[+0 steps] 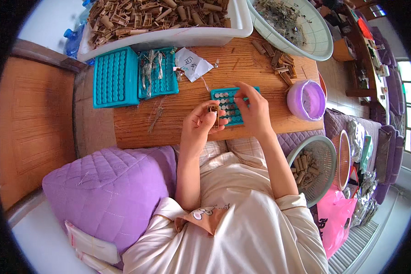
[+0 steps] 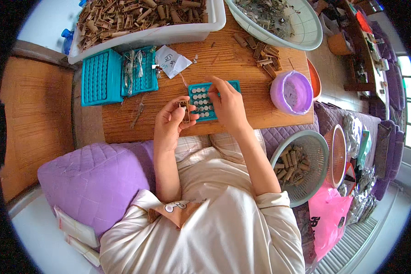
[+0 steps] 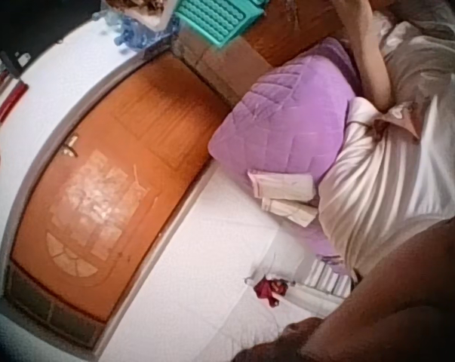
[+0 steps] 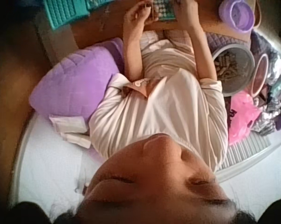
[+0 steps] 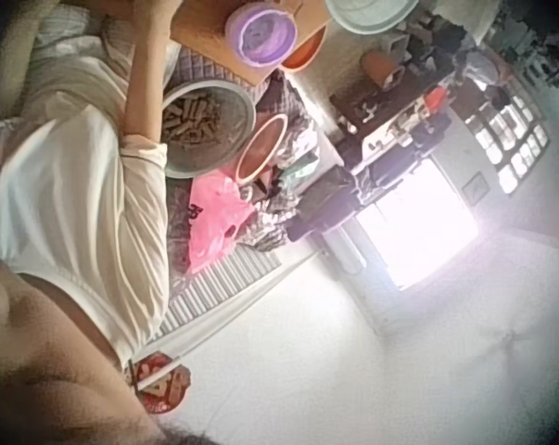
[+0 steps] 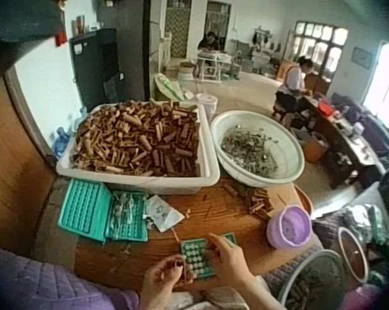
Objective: The person assembles small cylindrical components by hand, placing them into a blue perforated tray.
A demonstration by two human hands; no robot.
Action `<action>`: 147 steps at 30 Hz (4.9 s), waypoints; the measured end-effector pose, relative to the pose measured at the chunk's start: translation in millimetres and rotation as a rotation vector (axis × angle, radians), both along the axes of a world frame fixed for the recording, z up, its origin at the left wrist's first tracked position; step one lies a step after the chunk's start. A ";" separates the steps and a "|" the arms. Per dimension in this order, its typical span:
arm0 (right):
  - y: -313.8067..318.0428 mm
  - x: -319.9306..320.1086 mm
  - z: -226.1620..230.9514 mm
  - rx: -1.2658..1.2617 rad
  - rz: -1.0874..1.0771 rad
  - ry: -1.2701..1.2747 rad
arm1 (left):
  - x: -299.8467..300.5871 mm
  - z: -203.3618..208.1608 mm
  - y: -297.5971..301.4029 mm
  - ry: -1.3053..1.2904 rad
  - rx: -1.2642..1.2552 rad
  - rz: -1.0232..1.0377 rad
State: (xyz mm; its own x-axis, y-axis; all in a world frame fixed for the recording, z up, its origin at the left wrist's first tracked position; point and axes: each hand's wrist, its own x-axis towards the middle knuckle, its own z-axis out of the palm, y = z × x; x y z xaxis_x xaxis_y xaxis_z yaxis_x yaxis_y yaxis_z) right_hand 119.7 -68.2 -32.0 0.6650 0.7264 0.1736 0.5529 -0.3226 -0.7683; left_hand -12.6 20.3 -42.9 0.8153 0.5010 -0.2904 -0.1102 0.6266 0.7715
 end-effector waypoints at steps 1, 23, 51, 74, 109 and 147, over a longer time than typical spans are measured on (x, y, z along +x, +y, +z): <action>-0.6 -6.7 8.7 -0.001 0.003 0.001 | -1.3 1.8 0.2 0.001 -0.001 0.003; -9.0 -5.4 -11.1 -0.096 0.038 -0.243 | -0.6 1.2 0.7 0.039 0.115 -0.039; -5.6 -51.5 28.3 0.357 0.034 -0.264 | -3.9 16.3 -9.2 -0.128 -0.007 -0.121; -2.9 94.6 5.9 -0.142 -0.103 0.183 | -4.2 18.8 -9.1 -0.191 0.040 -0.321; 32.1 94.4 -51.4 -0.330 -0.507 -0.360 | -3.0 7.2 0.4 -0.114 0.054 -0.263; -6.3 9.9 45.6 0.062 -0.126 0.152 | 0.0 16.0 -6.4 -0.231 -0.031 0.398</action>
State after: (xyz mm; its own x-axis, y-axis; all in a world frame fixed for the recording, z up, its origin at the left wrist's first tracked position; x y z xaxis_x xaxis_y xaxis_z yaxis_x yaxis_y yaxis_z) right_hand 129.6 -74.5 13.6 0.7721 0.6267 0.1057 0.3870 -0.3316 -0.8604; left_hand -12.6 13.9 -26.9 0.6060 0.7825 -0.1432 -0.5141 0.5226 0.6801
